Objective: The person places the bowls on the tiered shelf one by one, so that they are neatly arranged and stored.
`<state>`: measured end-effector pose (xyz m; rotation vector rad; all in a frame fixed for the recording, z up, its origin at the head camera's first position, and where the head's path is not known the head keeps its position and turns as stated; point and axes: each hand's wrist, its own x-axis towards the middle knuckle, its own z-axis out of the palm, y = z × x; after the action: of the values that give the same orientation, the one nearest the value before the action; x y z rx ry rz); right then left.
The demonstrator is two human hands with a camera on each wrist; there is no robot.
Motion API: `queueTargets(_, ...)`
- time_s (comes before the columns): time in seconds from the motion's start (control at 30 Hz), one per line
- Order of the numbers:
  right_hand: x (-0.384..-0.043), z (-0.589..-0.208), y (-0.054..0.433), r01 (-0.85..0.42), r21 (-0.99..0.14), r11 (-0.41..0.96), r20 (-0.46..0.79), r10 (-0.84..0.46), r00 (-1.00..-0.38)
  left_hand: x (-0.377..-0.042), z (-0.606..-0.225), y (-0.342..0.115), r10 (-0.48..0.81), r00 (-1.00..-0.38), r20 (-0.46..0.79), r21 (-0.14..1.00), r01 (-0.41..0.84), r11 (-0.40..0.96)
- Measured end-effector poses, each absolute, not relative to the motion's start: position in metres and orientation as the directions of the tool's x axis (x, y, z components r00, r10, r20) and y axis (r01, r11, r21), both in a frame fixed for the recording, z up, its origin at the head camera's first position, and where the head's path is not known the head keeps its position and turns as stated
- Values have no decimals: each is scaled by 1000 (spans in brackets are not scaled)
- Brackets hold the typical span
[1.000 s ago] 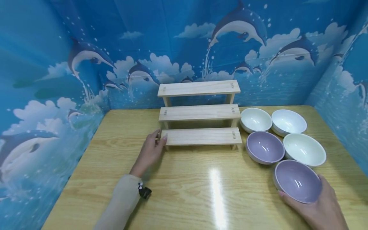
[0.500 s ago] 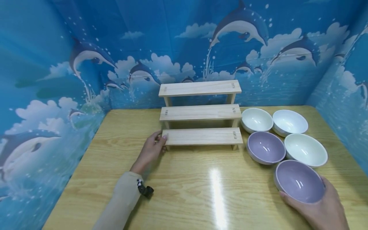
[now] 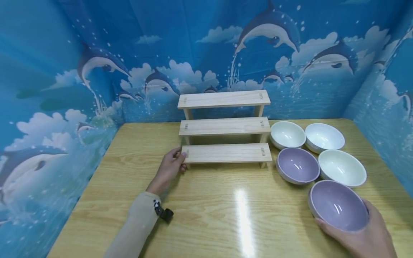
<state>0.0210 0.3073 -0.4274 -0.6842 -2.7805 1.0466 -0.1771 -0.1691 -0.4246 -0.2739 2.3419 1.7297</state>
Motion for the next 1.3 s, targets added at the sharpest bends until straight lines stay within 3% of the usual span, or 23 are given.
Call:
queueTargets(0.2,21,-416,297,367,-660,655,-74,430,-900,-179,-425,-169,-16,-957,-289,918,-281,279)
queueTargets(0.6,19,-406,277,193,-703,685,47,315,-948,-177,-424,-169,-5,-961,-278,922,-268,280)
queueTargets(0.93,5,-403,255,-59,-764,642,213,165,-963,-175,-423,-168,5,-965,-262,919,-248,307)
queueTargets(1.3,-15,-387,220,-102,-721,686,207,72,-976,-174,-421,-168,3,-967,-257,916,-242,320)
